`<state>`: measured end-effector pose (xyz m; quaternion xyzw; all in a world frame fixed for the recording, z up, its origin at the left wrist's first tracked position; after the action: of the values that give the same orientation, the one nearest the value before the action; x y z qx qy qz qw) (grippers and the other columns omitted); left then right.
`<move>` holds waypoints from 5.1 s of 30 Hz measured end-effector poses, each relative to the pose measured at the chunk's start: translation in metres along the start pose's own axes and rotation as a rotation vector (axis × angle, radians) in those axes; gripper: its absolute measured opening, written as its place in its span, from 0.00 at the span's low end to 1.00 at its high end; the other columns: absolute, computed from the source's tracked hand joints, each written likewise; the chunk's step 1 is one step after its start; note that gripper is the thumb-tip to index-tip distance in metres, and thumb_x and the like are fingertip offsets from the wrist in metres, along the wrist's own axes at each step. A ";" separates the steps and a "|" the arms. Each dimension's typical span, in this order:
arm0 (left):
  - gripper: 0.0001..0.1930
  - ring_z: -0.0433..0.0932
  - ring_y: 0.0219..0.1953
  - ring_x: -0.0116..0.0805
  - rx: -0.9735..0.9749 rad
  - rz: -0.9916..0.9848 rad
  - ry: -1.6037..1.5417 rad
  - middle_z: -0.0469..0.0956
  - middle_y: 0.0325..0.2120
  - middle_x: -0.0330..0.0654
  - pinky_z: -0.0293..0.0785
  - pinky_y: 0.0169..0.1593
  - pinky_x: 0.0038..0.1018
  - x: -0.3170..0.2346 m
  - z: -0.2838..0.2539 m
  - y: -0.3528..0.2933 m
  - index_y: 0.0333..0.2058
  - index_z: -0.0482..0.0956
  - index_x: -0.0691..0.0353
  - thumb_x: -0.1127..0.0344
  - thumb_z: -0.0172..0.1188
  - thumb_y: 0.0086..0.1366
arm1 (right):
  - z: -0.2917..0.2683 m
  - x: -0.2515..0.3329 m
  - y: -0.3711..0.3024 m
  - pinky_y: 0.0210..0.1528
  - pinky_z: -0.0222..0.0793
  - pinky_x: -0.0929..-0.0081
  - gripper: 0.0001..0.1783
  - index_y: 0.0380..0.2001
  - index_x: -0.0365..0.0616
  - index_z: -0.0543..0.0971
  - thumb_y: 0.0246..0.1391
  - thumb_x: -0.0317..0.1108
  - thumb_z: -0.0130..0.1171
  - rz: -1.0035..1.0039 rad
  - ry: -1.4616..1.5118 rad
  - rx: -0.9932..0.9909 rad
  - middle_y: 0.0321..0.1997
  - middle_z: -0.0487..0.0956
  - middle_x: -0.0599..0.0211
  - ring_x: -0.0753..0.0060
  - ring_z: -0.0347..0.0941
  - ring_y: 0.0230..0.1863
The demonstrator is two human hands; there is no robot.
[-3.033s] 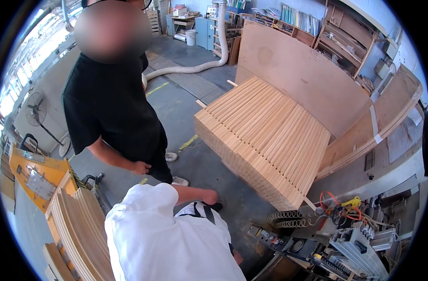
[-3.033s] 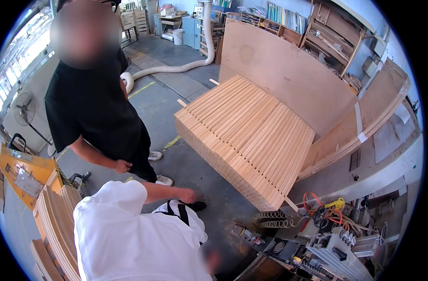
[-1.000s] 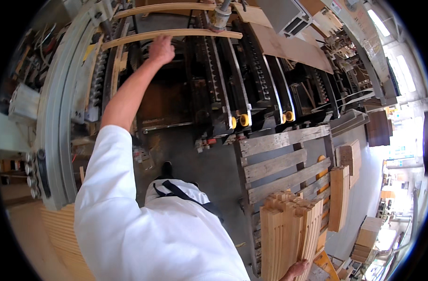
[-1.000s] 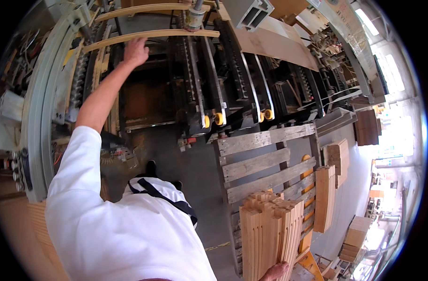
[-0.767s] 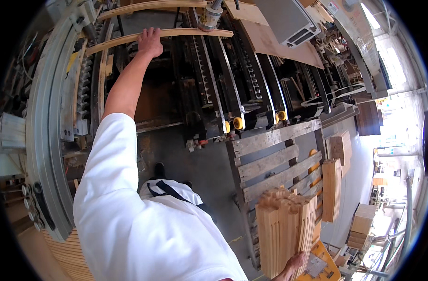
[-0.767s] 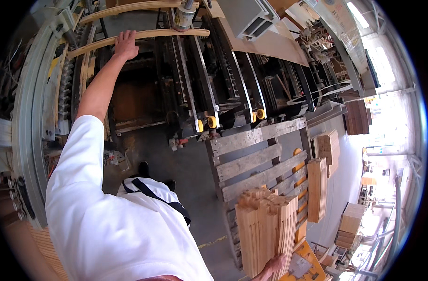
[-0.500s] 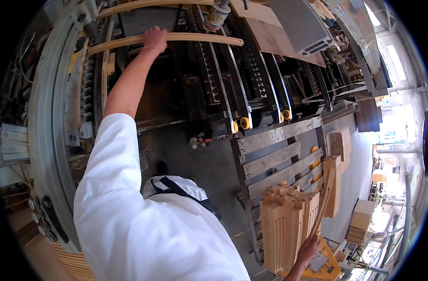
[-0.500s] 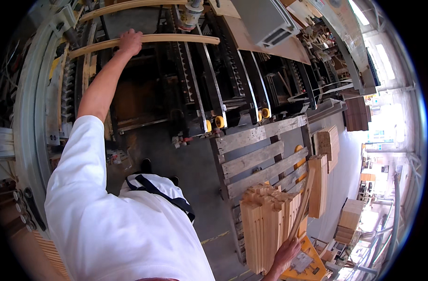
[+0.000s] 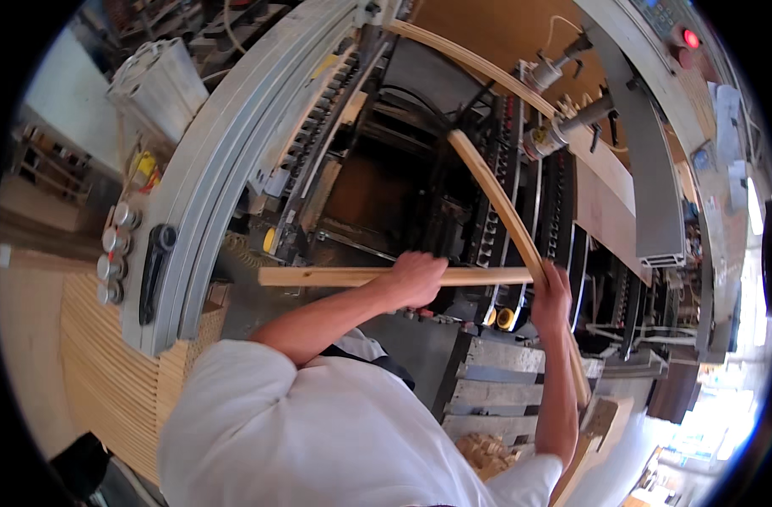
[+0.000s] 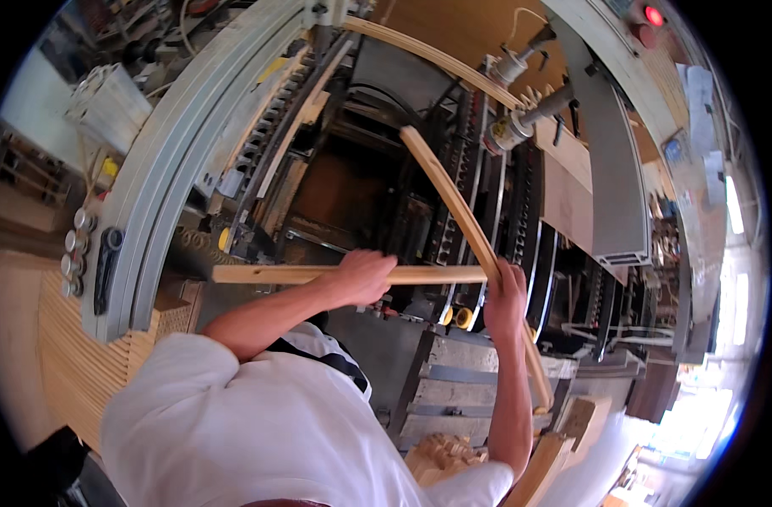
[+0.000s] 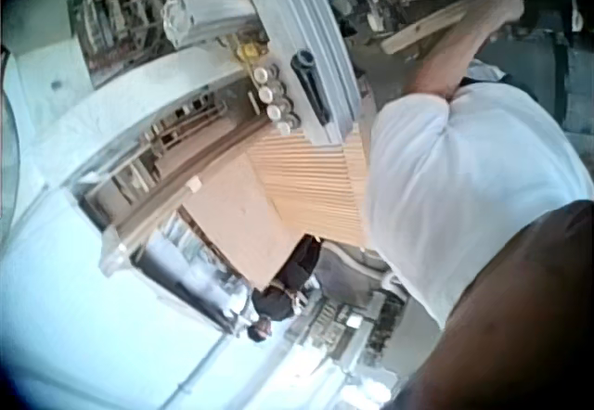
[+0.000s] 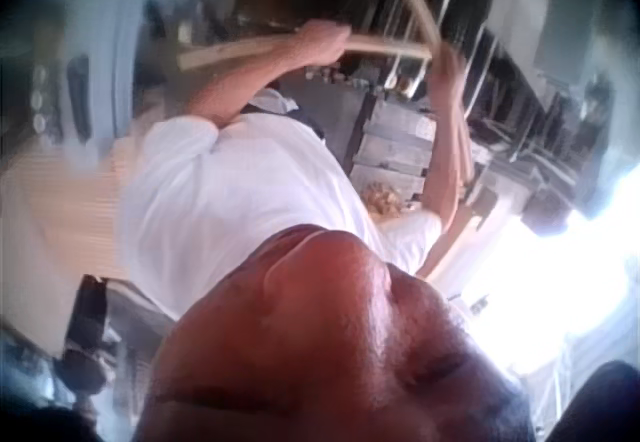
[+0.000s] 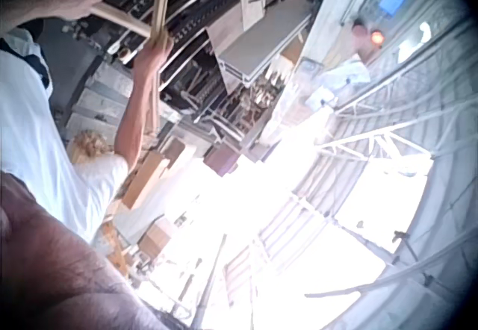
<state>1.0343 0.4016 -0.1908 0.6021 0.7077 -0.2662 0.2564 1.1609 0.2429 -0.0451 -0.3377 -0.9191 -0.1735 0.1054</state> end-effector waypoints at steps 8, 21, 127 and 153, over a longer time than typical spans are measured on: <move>0.13 0.75 0.44 0.54 0.061 -0.403 0.008 0.73 0.38 0.51 0.71 0.46 0.46 0.036 -0.062 -0.173 0.41 0.72 0.58 0.65 0.61 0.57 | 0.162 0.039 0.193 0.48 0.69 0.54 0.17 0.47 0.38 0.75 0.53 0.21 0.51 -0.404 0.260 -0.028 0.44 0.74 0.47 0.40 0.71 0.46; 0.18 0.79 0.37 0.41 -0.350 -1.255 -0.407 0.80 0.32 0.49 0.73 0.44 0.32 0.067 -0.030 -0.427 0.42 0.79 0.65 0.68 0.68 0.52 | 0.214 -0.002 0.313 0.51 0.71 0.57 0.17 0.49 0.50 0.79 0.56 0.35 0.54 -0.276 -0.028 -0.078 0.49 0.78 0.58 0.47 0.75 0.48; 0.19 0.64 0.60 0.48 -0.569 0.036 0.461 0.69 0.55 0.44 0.65 0.61 0.43 0.039 -0.096 0.090 0.50 0.74 0.59 0.62 0.58 0.60 | -0.185 0.016 -0.764 0.45 0.65 0.52 0.09 0.39 0.37 0.73 0.54 0.25 0.58 1.144 -0.736 -0.292 0.41 0.74 0.53 0.46 0.69 0.46; 0.12 0.77 0.37 0.55 -0.003 0.144 0.018 0.74 0.35 0.50 0.75 0.41 0.47 -0.009 -0.002 -0.016 0.34 0.74 0.61 0.66 0.66 0.52 | 0.060 0.028 0.068 0.48 0.67 0.52 0.08 0.36 0.41 0.71 0.51 0.24 0.56 -0.182 -0.096 0.052 0.41 0.71 0.52 0.42 0.67 0.46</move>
<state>1.0201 0.3942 -0.1822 0.6534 0.6653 -0.2408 0.2693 1.1794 0.3308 -0.0743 -0.2578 -0.9542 -0.1419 0.0537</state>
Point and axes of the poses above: each hand's wrist, its own y-axis towards the middle knuckle, its own z-axis out of the palm, x = y × z, the point moved 10 cm from there along y, towards the middle knuckle
